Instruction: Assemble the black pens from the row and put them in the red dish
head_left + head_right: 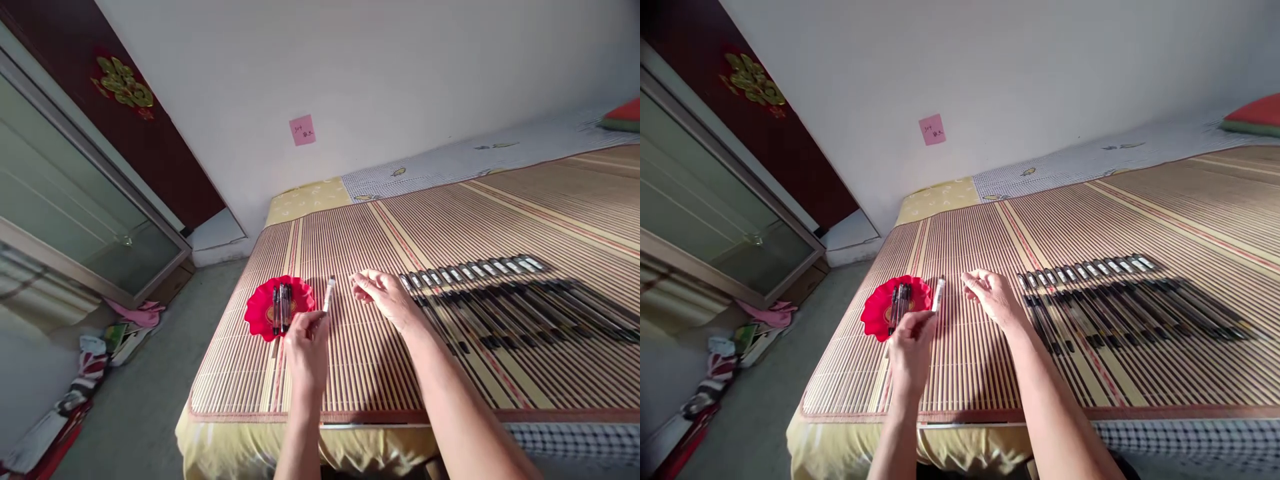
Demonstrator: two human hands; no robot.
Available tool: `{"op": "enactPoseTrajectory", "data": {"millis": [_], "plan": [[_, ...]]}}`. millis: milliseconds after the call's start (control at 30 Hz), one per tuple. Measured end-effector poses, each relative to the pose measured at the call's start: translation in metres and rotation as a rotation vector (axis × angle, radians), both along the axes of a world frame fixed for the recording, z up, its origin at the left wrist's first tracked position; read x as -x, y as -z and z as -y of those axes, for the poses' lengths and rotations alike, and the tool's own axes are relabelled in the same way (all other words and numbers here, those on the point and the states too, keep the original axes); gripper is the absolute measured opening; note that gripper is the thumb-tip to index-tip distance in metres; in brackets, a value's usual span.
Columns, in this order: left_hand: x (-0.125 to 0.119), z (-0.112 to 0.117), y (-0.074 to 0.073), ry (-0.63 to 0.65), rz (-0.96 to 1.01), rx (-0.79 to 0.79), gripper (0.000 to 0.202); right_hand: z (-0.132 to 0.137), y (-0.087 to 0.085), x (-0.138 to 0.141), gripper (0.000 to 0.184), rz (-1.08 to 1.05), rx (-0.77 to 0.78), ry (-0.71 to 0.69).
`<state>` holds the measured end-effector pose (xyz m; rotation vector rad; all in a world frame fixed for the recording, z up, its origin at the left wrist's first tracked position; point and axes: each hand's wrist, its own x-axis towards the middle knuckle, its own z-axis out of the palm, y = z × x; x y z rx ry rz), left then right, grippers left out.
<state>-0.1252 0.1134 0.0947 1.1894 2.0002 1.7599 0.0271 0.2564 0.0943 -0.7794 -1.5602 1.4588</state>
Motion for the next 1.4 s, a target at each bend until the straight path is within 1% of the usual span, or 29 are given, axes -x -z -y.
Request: {"op": "enactPoseTrajectory", "data": {"millis": [33, 100, 167, 200, 267, 433, 533, 733, 867, 1000, 1167, 1400], "plan": [[0.016, 0.003, -0.005, -0.084, -0.052, 0.029, 0.01, 0.0, 0.003, 0.001, 0.051, 0.047, -0.035, 0.023], [0.049, 0.009, -0.012, -0.276, -0.187, 0.147, 0.014, 0.0, 0.01, 0.002, 0.045, 0.189, -0.128, 0.069], [0.077, 0.011, -0.015, -0.362, -0.318, 0.31, 0.018, 0.001, 0.017, 0.004, 0.036, 0.345, -0.206, 0.109], [0.086, 0.011, -0.015, -0.387, -0.378, 0.384, 0.019, 0.002, 0.02, 0.005, 0.032, 0.409, -0.231, 0.129], [0.097, 0.007, -0.013, -0.405, -0.45, 0.485, 0.02, 0.004, 0.023, 0.008, 0.027, 0.497, -0.263, 0.146], [0.096, -0.009, -0.007, -0.413, -0.478, 0.607, 0.018, 0.009, 0.019, 0.01, 0.029, 0.647, -0.248, 0.122], [0.096, -0.016, -0.008, -0.428, -0.493, 0.673, 0.019, 0.009, 0.016, 0.009, 0.028, 0.707, -0.227, 0.107], [0.1, -0.029, -0.017, -0.419, -0.539, 0.766, 0.018, 0.006, 0.023, 0.011, 0.025, 0.695, -0.244, 0.06], [0.102, -0.033, -0.017, -0.406, -0.56, 0.816, 0.02, 0.004, 0.028, 0.012, 0.024, 0.683, -0.242, 0.055], [0.104, -0.034, -0.013, -0.379, -0.571, 0.848, 0.018, 0.004, 0.028, 0.012, 0.026, 0.691, -0.267, 0.073], [0.105, -0.035, -0.01, -0.345, -0.577, 0.858, 0.019, 0.005, 0.027, 0.013, 0.028, 0.69, -0.264, 0.067], [0.101, -0.039, -0.009, -0.364, -0.547, 0.834, 0.024, 0.005, 0.028, 0.014, 0.027, 0.687, -0.252, 0.07]]}}
